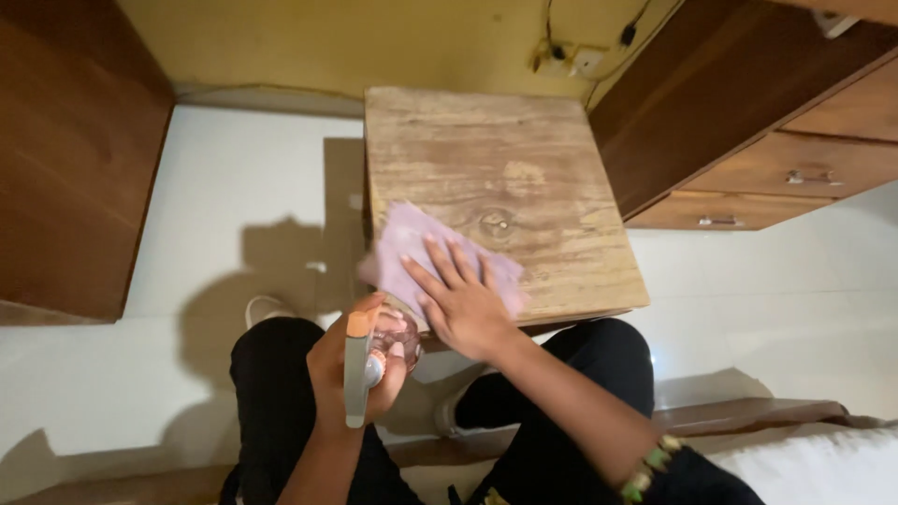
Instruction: Wiping down a wooden stool and desk with a cleaning spray and cloth.
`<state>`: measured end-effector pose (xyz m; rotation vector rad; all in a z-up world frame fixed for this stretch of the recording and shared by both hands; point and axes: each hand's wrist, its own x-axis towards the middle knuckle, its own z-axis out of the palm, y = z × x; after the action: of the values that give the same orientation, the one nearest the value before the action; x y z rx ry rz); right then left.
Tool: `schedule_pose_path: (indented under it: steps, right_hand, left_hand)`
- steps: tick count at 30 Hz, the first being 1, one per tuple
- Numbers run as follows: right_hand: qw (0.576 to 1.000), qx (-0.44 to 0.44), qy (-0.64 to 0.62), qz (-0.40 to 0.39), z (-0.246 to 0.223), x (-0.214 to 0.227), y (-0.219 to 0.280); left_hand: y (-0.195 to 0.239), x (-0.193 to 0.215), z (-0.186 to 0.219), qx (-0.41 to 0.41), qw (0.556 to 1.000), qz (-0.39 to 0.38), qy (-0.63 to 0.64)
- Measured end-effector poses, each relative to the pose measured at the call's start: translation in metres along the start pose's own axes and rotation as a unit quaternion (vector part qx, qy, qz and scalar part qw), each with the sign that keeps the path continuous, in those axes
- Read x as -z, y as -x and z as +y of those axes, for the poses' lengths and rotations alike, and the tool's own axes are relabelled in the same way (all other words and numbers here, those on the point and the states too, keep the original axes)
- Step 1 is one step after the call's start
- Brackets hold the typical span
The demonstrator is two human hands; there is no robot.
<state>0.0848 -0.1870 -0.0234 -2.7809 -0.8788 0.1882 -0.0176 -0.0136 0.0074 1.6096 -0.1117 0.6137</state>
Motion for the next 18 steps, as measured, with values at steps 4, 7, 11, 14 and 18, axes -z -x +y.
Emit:
schedule_pose_path:
  steps: [4, 7, 11, 14, 18]
  right_hand:
    - [0.999, 0.038, 0.017, -0.006, -0.012, -0.001, -0.074]
    - [0.997, -0.015, 0.030, -0.067, -0.005, 0.014, -0.116]
    - [0.991, -0.130, 0.008, 0.025, 0.050, -0.008, -0.114]
    - [0.985, -0.131, 0.045, 0.103, 0.051, -0.007, -0.056]
    - [0.983, -0.167, 0.053, -0.047, 0.008, 0.006, -0.039]
  left_hand:
    - [0.000, 0.002, -0.004, 0.007, 0.996, 0.000, 0.085]
    - [-0.003, 0.003, -0.001, -0.005, 0.999, 0.004, 0.035]
    - [-0.006, 0.006, -0.002, -0.044, 0.999, -0.001, -0.025]
    - [0.001, 0.002, -0.015, 0.013, 0.971, -0.018, 0.238]
    - [0.002, 0.011, -0.016, 0.032, 0.987, -0.038, 0.156]
